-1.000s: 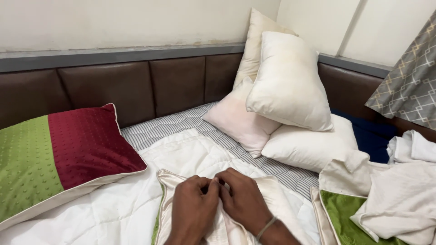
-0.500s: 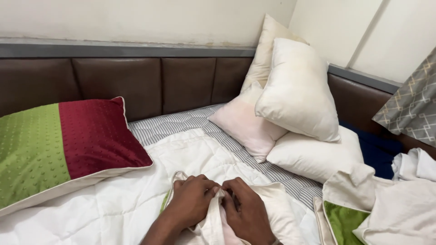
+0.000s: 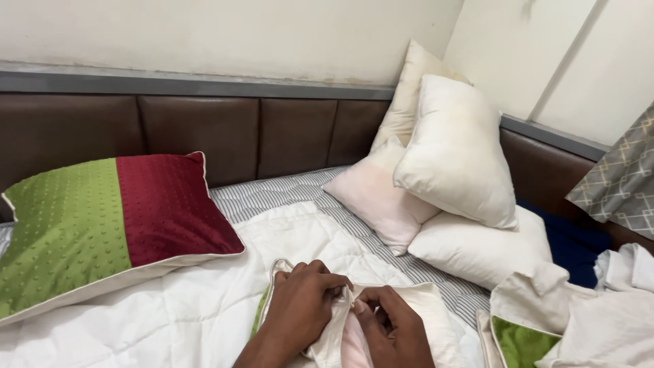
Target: The person inserts a pillow into a satin pillowcase on a bed. They align the corners, push the pillow inside, and then zip the closure at the end of the case.
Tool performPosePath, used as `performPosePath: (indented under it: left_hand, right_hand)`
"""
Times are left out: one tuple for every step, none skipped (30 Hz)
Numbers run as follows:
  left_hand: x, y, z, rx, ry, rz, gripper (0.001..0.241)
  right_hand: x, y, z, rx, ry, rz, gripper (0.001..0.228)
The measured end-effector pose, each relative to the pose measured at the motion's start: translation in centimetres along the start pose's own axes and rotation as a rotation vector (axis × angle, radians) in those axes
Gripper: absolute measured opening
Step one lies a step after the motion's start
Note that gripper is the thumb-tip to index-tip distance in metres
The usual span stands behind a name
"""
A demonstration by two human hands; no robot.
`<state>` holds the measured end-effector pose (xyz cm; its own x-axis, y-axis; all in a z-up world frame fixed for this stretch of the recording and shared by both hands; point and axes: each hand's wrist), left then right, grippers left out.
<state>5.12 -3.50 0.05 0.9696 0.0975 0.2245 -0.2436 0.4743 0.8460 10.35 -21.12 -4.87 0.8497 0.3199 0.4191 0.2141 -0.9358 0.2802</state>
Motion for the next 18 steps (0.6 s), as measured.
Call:
performPosePath:
  left_hand:
    - [-0.1,-0.4,-0.2,-0.003,-0.021,0.051,0.033]
    - [0.0,-0.8,-0.1,-0.005,-0.021,0.05,0.033]
    - [0.1,-1.0,-0.3,-0.037,-0.022,0.062,0.032]
    - [0.1,-1.3,-0.5,-0.068,-0.022,0.075,0.03]
    - [-0.1,-1.0,-0.7,-0.055,-0.022,0.072,0.03]
    - [-0.2,-0.7,-0.8,-0.072,-0.079,0.113,0.037]
    - [-0.4,-0.6,-0.8,-0.092,-0.14,0.149,0.044]
    - [-0.3,-0.5,-1.0,-0.082,-0.144,0.139,0.044]
    - [-0.2,-0.6,-1.0,-0.042,-0.194,0.141,0.045]
    - [0.0,-0.6,-1.0,-0.002,-0.245,0.142,0.047]
    - [0.0,-1.0,-1.0,-0.001,-0.243,0.142,0.047]
    - [0.0,-1.5,-1.0,0.011,-0.268,0.164,0.04]
    - [-0.1,-1.9,-1.1,0.026,-0.291,0.185,0.033]
    - [-0.1,-1.9,-1.0,0.029,-0.287,0.183,0.033]
    - [-0.2,-1.9,-0.9,0.029,-0.248,0.188,0.027]
    - [-0.3,-2.0,-0.9,0.03,-0.208,0.192,0.022]
    - [-0.4,-1.6,-0.7,0.031,-0.212,0.179,0.022]
    - [-0.5,-1.3,-0.4,0.03,-0.153,0.124,0.023]
  right_hand:
    - [-0.3,0.3,0.2,0.014,-0.074,0.026,0.012]
    - [-0.3,0.6,-0.1,0.012,-0.076,0.027,0.012]
    - [-0.2,0.6,-0.4,-0.004,-0.104,0.031,0.015]
    - [-0.1,0.6,-0.7,-0.021,-0.132,0.035,0.02]
    - [-0.2,0.3,-0.9,-0.007,-0.133,0.038,0.02]
    - [-0.2,0.0,-1.1,-0.034,-0.109,0.034,0.027]
    - [-0.4,-0.1,-1.3,-0.064,-0.09,0.035,0.035]
    - [-0.5,-0.3,-1.4,-0.054,-0.095,0.044,0.035]
    - [-0.5,-0.2,-1.6,-0.061,-0.051,0.03,0.036]
    - [-0.5,-0.1,-1.7,-0.068,-0.008,0.017,0.036]
    - [-0.5,0.0,-1.5,-0.067,-0.008,0.015,0.036]
    - [-0.5,0.2,-1.2,-0.061,-0.01,0.02,0.034]
    - [-0.5,0.2,-0.9,-0.051,-0.012,0.023,0.031]
    - [-0.3,0.2,-0.7,-0.046,-0.014,0.02,0.031]
    - [-0.4,0.1,-0.5,-0.067,-0.072,0.052,0.026]
    - [-0.4,0.0,-0.1,-0.087,-0.131,0.082,0.021]
    - [-0.4,0.0,-1.2,-0.084,-0.142,0.089,0.021]
    - [-0.4,0.1,-2.3,-0.099,-0.06,0.05,0.019]
Point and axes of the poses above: each hand's wrist, its own x-axis towards the middle knuckle, its own y-axis out of the back of the hand, z = x × y, and after that the axes turned 11 degrees about x, right-handed
